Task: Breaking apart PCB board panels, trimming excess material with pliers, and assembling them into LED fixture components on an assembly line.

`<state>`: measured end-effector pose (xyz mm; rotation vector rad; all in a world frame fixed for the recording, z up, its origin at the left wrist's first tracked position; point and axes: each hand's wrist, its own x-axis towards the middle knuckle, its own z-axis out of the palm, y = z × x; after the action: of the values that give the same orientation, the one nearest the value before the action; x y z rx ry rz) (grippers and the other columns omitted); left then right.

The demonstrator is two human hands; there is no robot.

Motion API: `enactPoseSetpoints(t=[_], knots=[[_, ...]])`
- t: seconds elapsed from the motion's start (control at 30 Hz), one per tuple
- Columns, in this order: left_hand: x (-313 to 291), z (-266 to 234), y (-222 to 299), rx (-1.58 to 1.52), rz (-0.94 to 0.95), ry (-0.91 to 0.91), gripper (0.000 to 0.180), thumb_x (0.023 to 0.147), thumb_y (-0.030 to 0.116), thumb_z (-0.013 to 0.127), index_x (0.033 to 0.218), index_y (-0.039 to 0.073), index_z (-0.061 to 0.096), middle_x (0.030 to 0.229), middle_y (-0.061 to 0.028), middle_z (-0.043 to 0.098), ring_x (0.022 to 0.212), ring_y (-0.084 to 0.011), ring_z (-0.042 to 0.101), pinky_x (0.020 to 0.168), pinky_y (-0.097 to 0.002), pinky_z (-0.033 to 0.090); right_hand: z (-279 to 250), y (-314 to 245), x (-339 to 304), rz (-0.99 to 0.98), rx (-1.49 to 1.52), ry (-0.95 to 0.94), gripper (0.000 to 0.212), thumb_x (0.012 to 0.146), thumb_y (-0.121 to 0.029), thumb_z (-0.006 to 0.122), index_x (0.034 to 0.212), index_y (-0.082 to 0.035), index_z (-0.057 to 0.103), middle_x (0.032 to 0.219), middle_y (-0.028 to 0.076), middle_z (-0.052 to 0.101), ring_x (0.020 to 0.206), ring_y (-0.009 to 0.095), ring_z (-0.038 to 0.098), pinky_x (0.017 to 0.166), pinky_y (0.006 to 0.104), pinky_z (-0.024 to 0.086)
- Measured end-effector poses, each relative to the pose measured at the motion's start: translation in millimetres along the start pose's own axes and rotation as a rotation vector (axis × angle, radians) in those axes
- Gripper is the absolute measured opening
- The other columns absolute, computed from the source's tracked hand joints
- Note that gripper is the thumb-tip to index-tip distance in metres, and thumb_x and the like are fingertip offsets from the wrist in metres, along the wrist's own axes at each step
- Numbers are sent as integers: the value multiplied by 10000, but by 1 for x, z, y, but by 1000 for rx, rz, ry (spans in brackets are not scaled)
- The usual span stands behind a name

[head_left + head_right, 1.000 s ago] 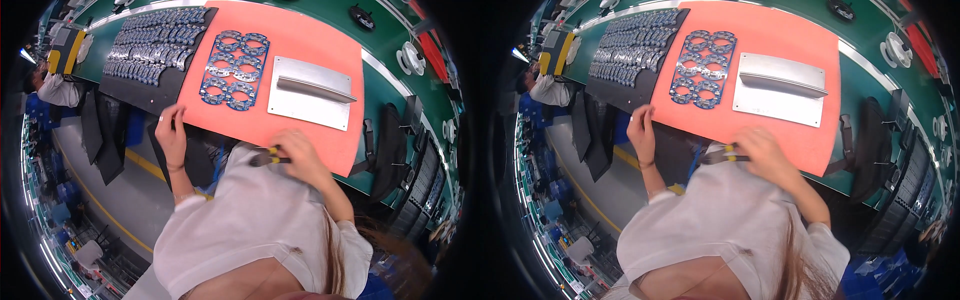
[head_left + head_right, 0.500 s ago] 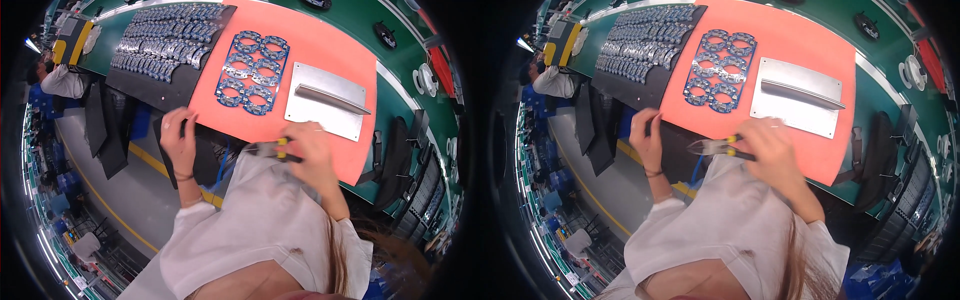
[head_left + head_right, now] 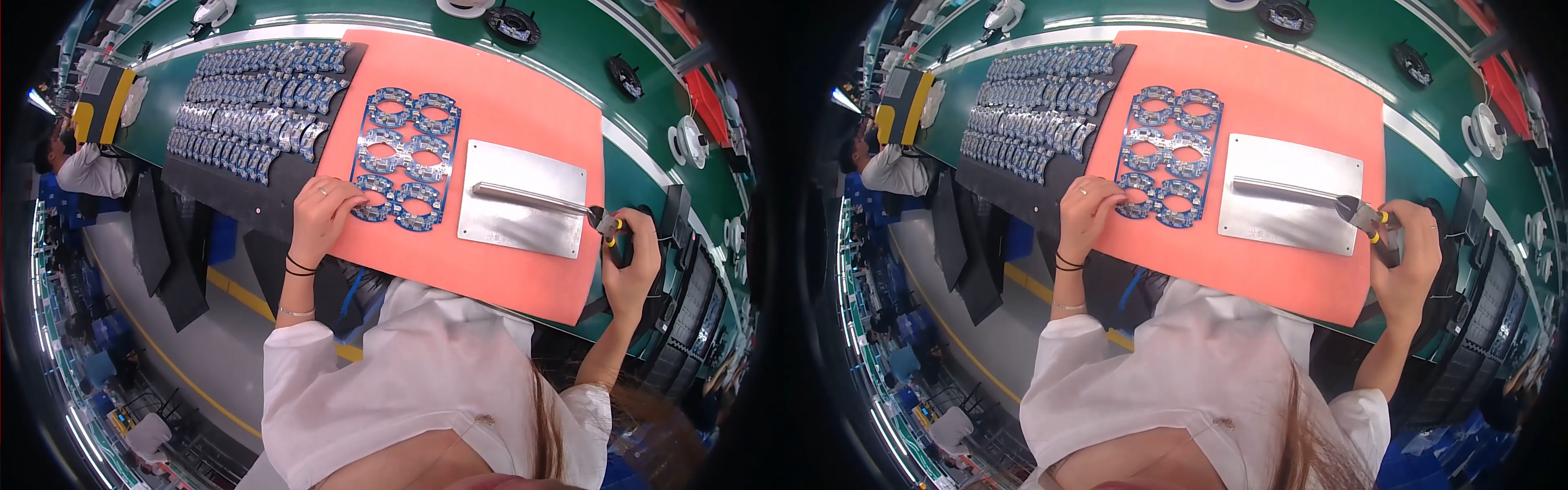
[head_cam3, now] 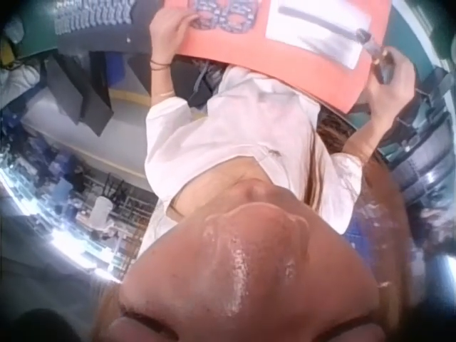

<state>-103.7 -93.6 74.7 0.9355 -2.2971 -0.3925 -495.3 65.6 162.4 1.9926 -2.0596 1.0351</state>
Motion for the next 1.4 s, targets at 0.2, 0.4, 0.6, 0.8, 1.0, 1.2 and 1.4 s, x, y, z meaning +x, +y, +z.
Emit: enactPoseSetpoints(t=[0.2, 0.4, 0.6, 0.8, 1.0, 1.2, 1.4], knots=[[16, 5, 1, 95, 58, 16, 95, 752, 93, 752, 816, 70, 685, 840, -36, 673, 832, -247, 613, 771, -351, 475, 16, 0, 19, -20, 58, -21, 374, 618, 141, 664, 954, -10, 601, 885, 109, 622, 780, 277, 606, 697, 349, 467], [24, 14, 1, 72, 28, -89, 140, 750, 111, 753, 824, 50, 650, 870, -55, 650, 878, -262, 598, 783, -378, 480, 16, 13, 32, -78, 35, -80, 324, 679, 80, 690, 974, -17, 599, 872, 95, 621, 778, 271, 594, 715, 362, 451], [18, 7, 0, -153, -173, -10, 74, 815, 0, 673, 858, 22, 615, 857, -99, 645, 822, -305, 610, 800, -379, 470, 8, 44, 88, -101, -69, -41, 287, 735, -6, 694, 1006, -46, 610, 901, 105, 617, 809, 297, 590, 713, 388, 447], [-17, -38, 54, -69, -459, 62, 80, 799, -9, 704, 845, -1, 639, 814, -126, 639, 762, -298, 617, 688, -380, 483, 27, 98, 209, -278, -515, 80, 346, 752, -62, 694, 1079, -92, 589, 974, 79, 619, 950, 292, 595, 811, 394, 448], [-113, -41, 49, 172, -606, -56, 62, 828, 11, 674, 888, -1, 661, 893, -130, 674, 823, -310, 639, 740, -381, 502, 91, 137, 340, -494, -892, 158, 430, 754, -71, 687, 1173, -105, 596, 1070, 58, 623, 1095, 247, 584, 958, 408, 429], [-86, -35, 54, 157, -603, 163, 80, 869, -8, 622, 940, -17, 660, 877, -147, 676, 791, -305, 649, 718, -365, 500, 143, 141, 392, -729, -998, -63, 469, 702, -97, 759, 1140, -150, 598, 1105, 26, 616, 1139, 230, 559, 1045, 409, 390], [-63, -19, 35, 169, -504, 296, 75, 872, -31, 618, 929, -27, 666, 794, -136, 669, 682, -273, 641, 636, -348, 484, 162, 145, 392, -649, -1047, -240, 490, 737, -138, 781, 1176, -215, 579, 1215, 6, 587, 1276, 202, 488, 1173, 421, 293]])
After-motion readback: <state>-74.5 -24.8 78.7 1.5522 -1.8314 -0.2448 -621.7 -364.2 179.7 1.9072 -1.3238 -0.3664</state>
